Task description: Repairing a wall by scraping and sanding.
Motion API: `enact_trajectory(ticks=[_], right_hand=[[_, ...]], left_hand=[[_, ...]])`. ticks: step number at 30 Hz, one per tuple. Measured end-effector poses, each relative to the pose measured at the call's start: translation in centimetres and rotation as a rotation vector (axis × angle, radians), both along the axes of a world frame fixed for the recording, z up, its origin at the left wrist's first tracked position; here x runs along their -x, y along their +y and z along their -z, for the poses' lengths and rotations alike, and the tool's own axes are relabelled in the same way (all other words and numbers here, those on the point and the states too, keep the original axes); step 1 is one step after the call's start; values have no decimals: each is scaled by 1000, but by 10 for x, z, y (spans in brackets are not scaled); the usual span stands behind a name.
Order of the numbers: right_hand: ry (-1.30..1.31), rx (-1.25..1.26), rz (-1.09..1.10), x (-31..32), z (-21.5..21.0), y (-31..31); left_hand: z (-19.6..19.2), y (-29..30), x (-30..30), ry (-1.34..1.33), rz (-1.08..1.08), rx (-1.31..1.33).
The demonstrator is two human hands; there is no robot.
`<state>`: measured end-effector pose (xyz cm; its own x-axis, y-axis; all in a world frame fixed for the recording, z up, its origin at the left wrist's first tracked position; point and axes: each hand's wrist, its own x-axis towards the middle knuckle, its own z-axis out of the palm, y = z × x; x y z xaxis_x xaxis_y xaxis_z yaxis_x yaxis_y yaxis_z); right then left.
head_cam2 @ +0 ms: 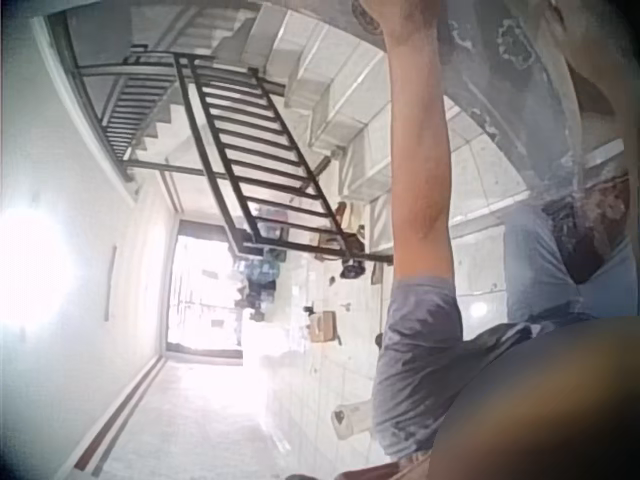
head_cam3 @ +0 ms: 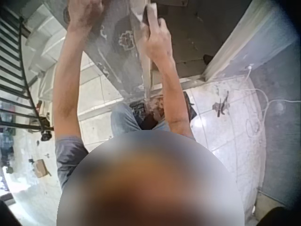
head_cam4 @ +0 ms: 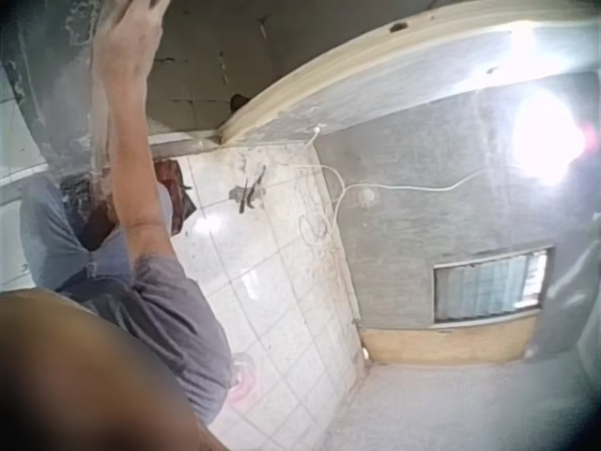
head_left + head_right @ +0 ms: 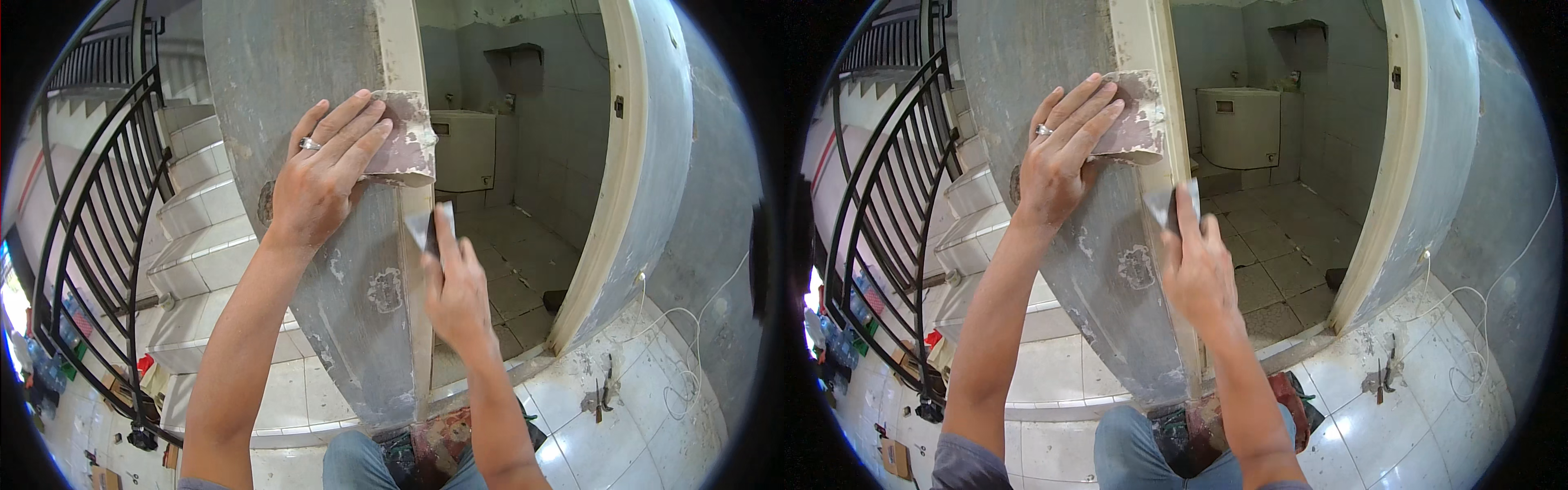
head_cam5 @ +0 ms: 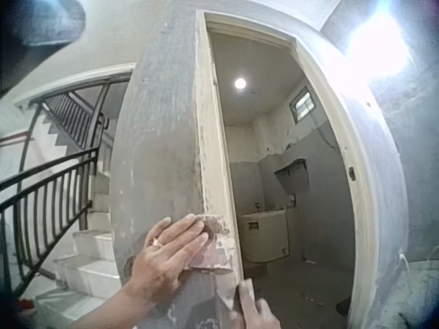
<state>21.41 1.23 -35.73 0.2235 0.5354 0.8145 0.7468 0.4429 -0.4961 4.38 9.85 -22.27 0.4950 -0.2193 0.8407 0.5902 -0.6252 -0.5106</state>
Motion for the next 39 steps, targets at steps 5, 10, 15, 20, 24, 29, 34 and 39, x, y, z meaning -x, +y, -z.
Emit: enact_trajectory(ticks=[5,10,15,20,24,29,34,39], right_hand=[[-49,36,-54,-21,-4,0],[-60,9,-64,-20,-15,8],[-103,66,-38,-22,-7,-10],[-120,50,-16,-14,-19,5],[-87,5,54,3,-78,3],[-81,97,163,13,-50,-6],[-86,76,190,15,-89,-1],[-95,96,243,22,-139,-7]], left_hand=[[-1,-4,-1,10,-23,0],[-1,-1,-2,25,-31,3],[-4,-9,-3,20,-28,-7],[-1,1,0,15,10,28],[-2,3,1,-65,173,35],[-24,4,8,-148,201,22],[-96,11,24,-257,19,-125],[-107,13,22,-228,-37,-176]])
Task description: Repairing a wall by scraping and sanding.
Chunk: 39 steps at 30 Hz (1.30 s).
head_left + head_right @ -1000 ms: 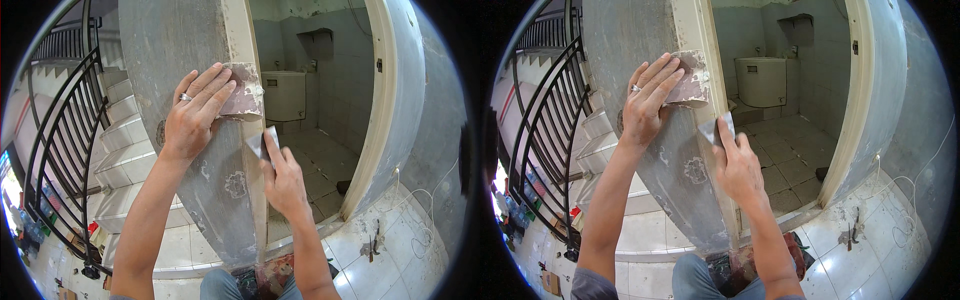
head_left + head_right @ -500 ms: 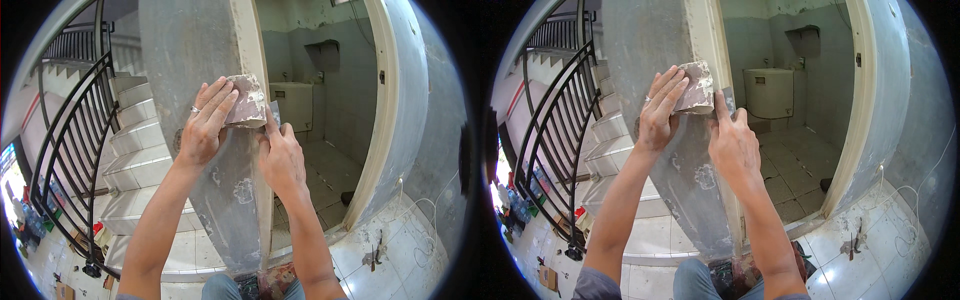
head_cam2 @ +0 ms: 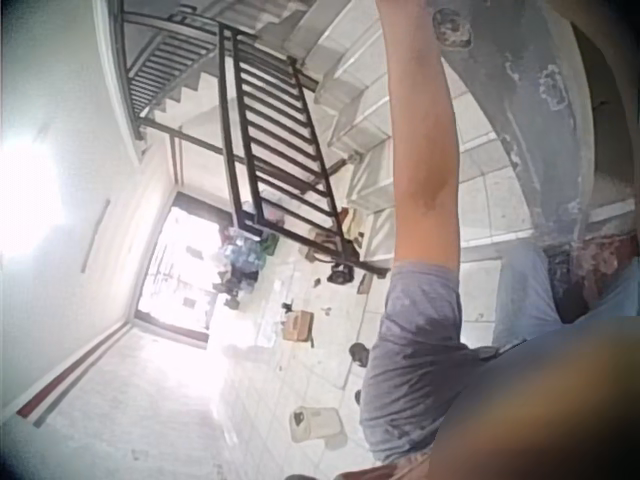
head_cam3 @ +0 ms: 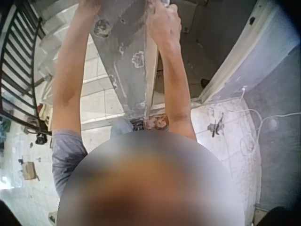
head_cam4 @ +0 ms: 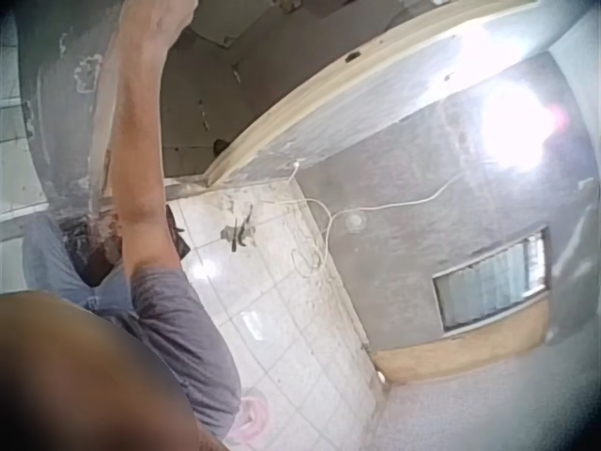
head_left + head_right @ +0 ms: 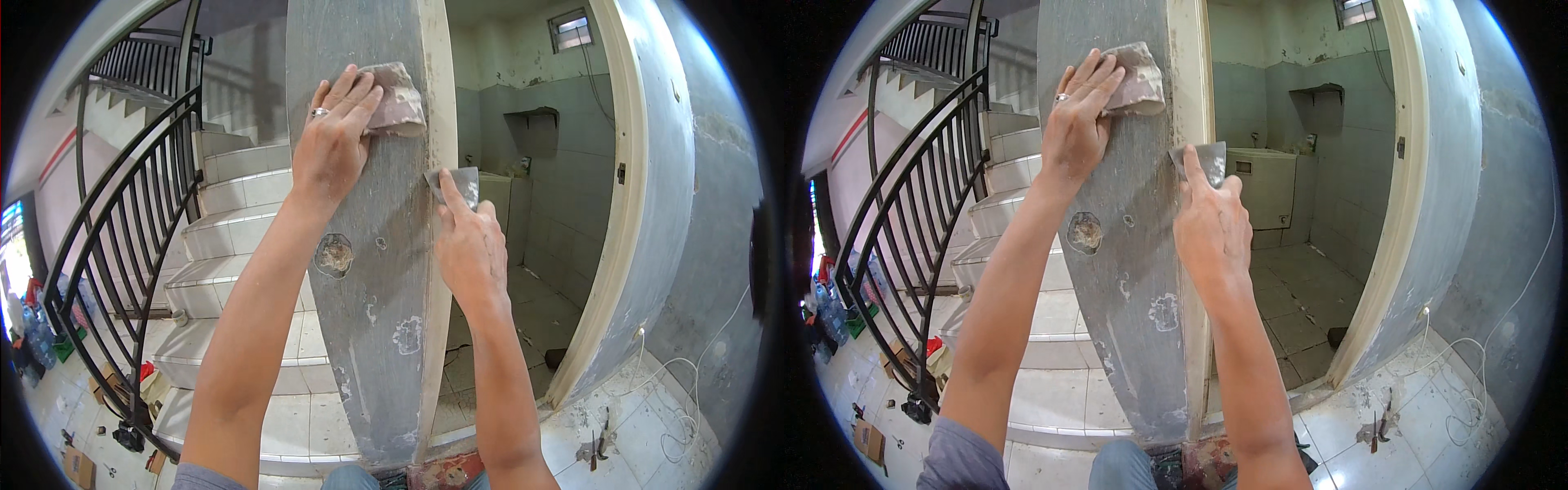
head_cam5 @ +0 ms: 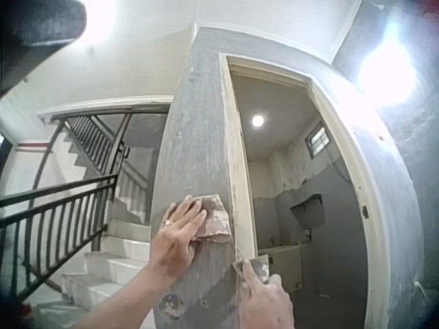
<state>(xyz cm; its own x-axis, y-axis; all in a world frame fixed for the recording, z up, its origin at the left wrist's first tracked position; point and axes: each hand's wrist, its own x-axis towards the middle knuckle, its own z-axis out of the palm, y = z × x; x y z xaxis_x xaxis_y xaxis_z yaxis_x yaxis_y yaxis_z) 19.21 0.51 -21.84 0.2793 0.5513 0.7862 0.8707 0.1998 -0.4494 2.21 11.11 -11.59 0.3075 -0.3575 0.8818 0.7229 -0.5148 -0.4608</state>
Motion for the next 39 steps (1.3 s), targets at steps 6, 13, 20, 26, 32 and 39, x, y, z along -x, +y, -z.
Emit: enact_trajectory(ticks=[6,13,20,26,32,39], right_hand=[[-7,73,16,1,26,-4],[-46,86,25,5,21,-8],[-28,45,76,5,0,-5],[-41,55,77,0,12,0],[-72,37,123,2,20,-6],[-58,35,113,2,-8,-1]], left_hand=[[9,-1,0,18,-15,47],[9,4,5,30,15,61],[9,1,1,11,-16,46],[8,3,0,7,-19,29],[10,0,1,9,-30,31],[10,1,-1,26,-1,50]])
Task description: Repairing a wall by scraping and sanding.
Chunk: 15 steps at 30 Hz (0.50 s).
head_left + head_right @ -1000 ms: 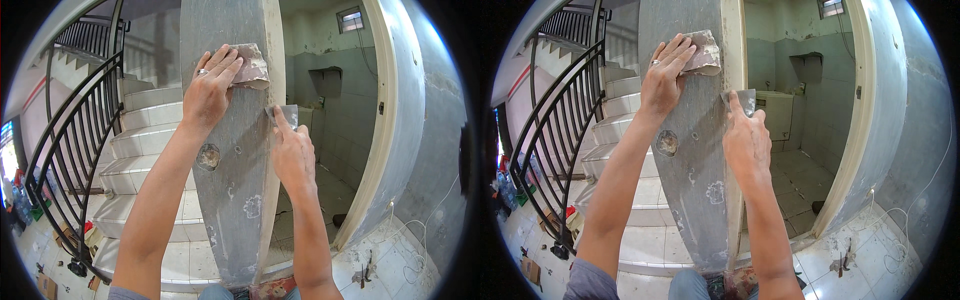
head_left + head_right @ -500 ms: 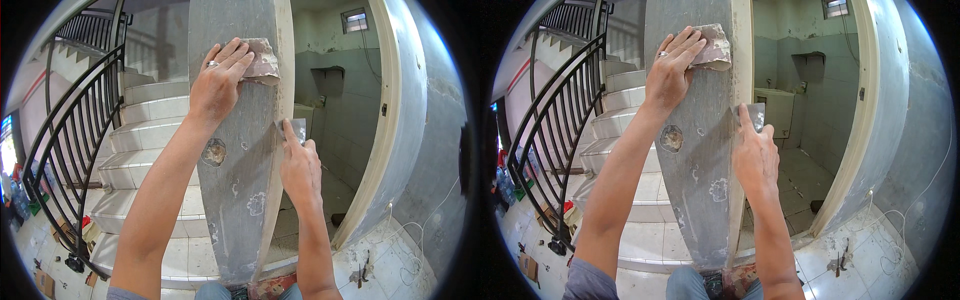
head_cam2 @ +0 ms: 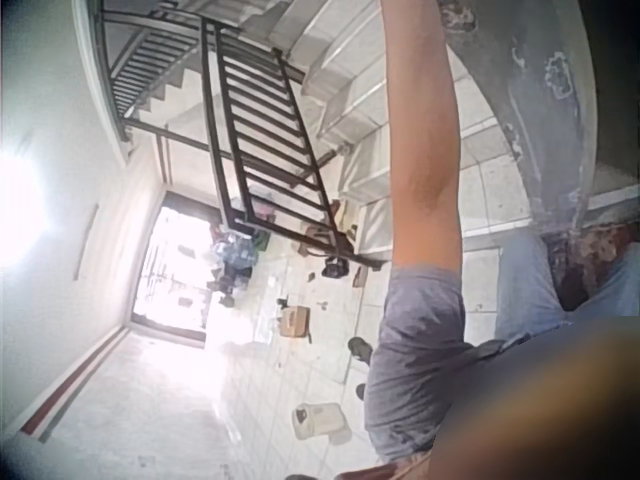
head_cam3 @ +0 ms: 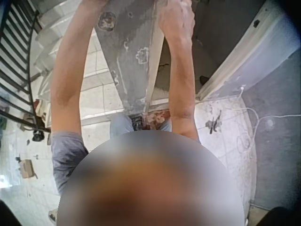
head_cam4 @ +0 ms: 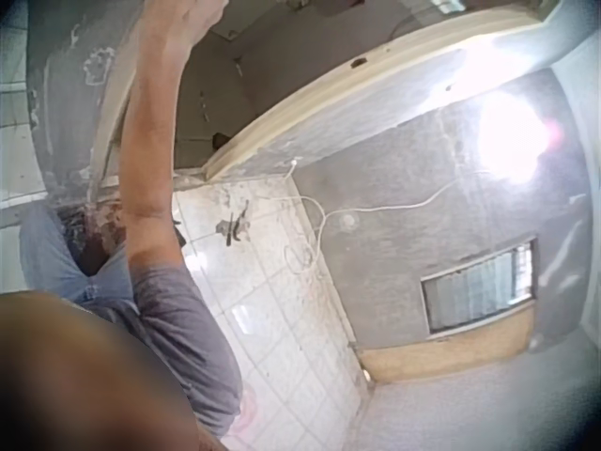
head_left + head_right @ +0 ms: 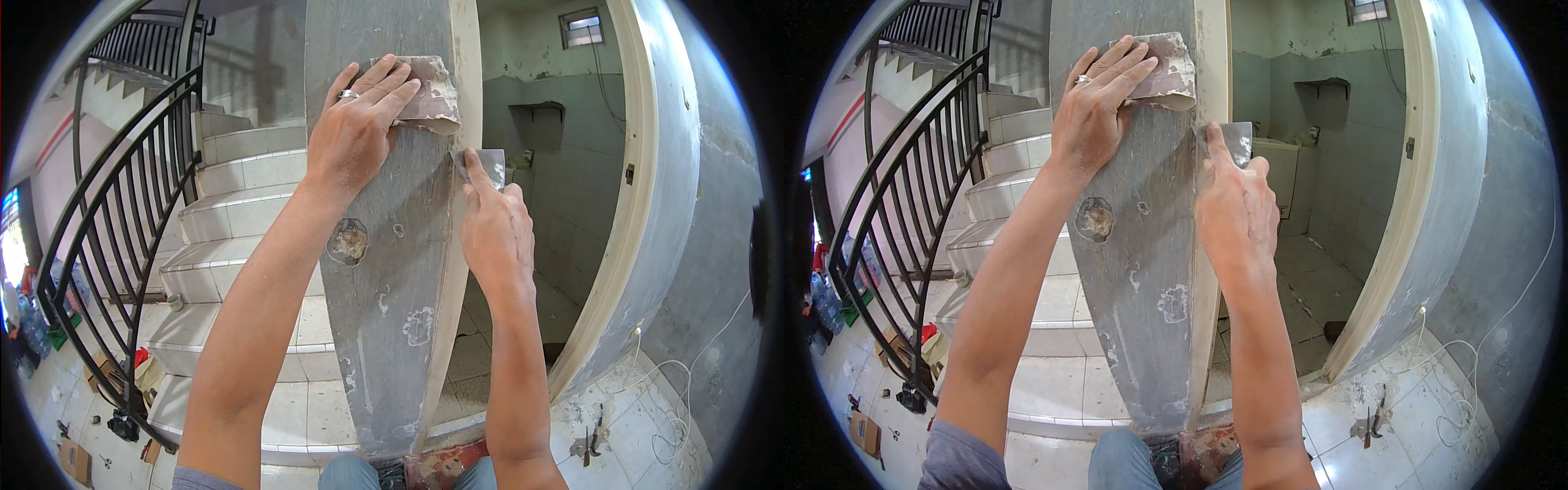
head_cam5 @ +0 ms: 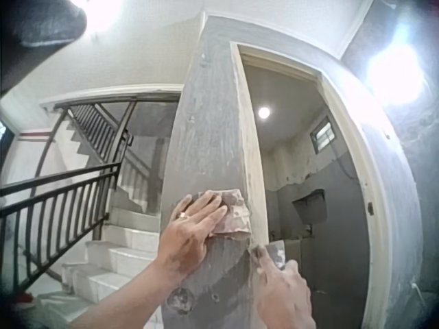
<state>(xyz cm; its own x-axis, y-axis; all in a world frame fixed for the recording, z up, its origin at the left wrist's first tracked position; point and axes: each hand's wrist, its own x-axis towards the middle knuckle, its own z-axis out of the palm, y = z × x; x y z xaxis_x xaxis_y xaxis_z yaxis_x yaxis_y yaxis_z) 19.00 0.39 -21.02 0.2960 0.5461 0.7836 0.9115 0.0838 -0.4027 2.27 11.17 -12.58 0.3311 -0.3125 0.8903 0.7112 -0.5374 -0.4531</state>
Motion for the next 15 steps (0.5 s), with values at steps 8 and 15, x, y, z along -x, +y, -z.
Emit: enact_trajectory(ticks=[8,15], right_hand=[[-46,-90,27,-2,13,8],[-43,26,33,-4,-1,-3]], left_hand=[[0,1,1,-2,-12,10],[4,-4,5,-8,-49,19]])
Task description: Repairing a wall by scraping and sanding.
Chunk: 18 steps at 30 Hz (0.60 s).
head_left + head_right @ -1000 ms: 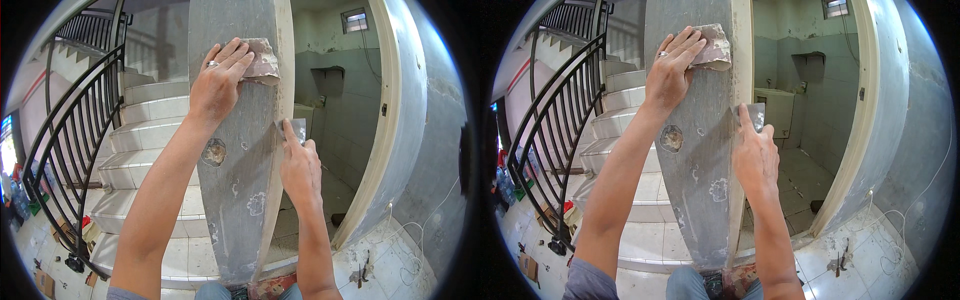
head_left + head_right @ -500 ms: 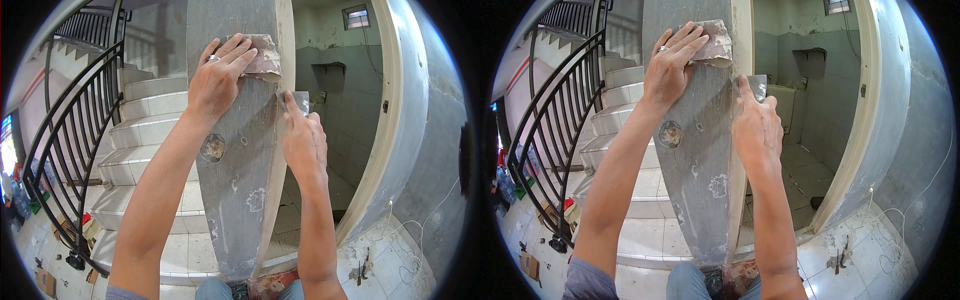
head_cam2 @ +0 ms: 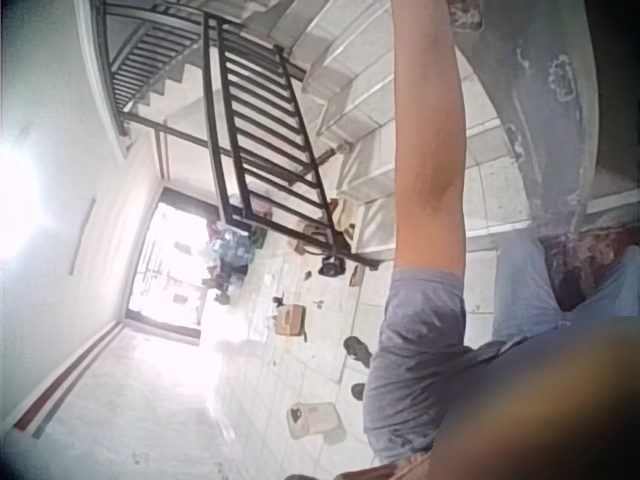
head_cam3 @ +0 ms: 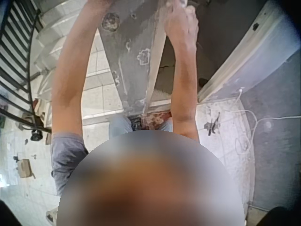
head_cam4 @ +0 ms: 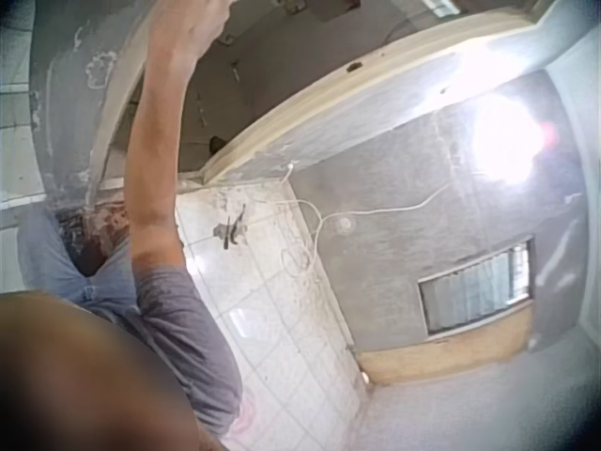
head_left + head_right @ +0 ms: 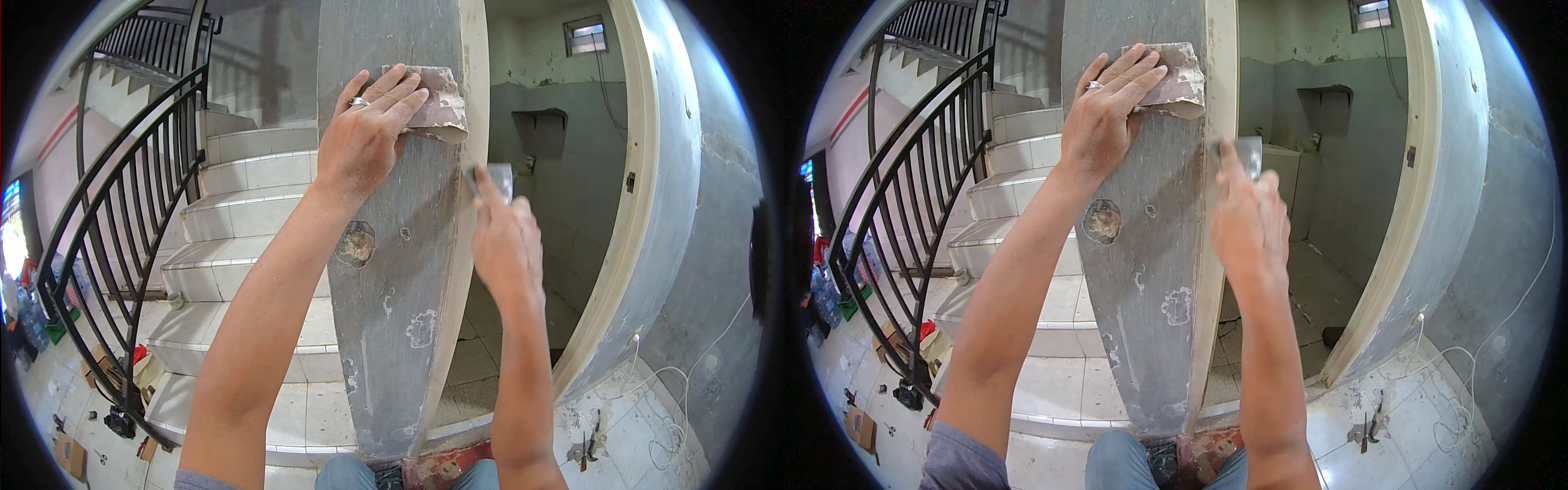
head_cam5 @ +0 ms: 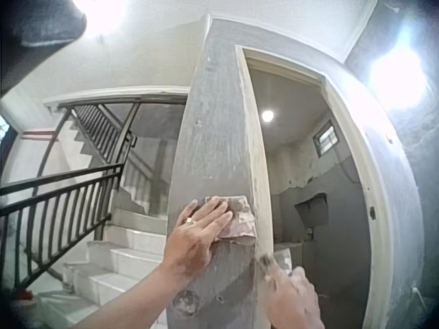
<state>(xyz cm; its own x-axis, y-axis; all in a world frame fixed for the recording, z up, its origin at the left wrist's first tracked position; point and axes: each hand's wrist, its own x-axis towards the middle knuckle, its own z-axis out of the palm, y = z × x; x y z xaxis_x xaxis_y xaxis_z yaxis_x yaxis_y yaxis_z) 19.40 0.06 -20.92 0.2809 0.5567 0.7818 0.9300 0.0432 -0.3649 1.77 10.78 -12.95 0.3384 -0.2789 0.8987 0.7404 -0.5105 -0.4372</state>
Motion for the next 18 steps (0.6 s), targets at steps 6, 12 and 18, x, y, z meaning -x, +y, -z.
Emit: enact_trajectory(ticks=[6,12,18], right_hand=[[32,-68,-14,3,-28,8],[-13,16,1,6,-10,0],[-11,-64,-25,-2,-38,5]], left_hand=[[0,0,-3,-7,31,10],[-1,5,-1,-6,21,-5],[0,2,-4,-9,50,-4]])
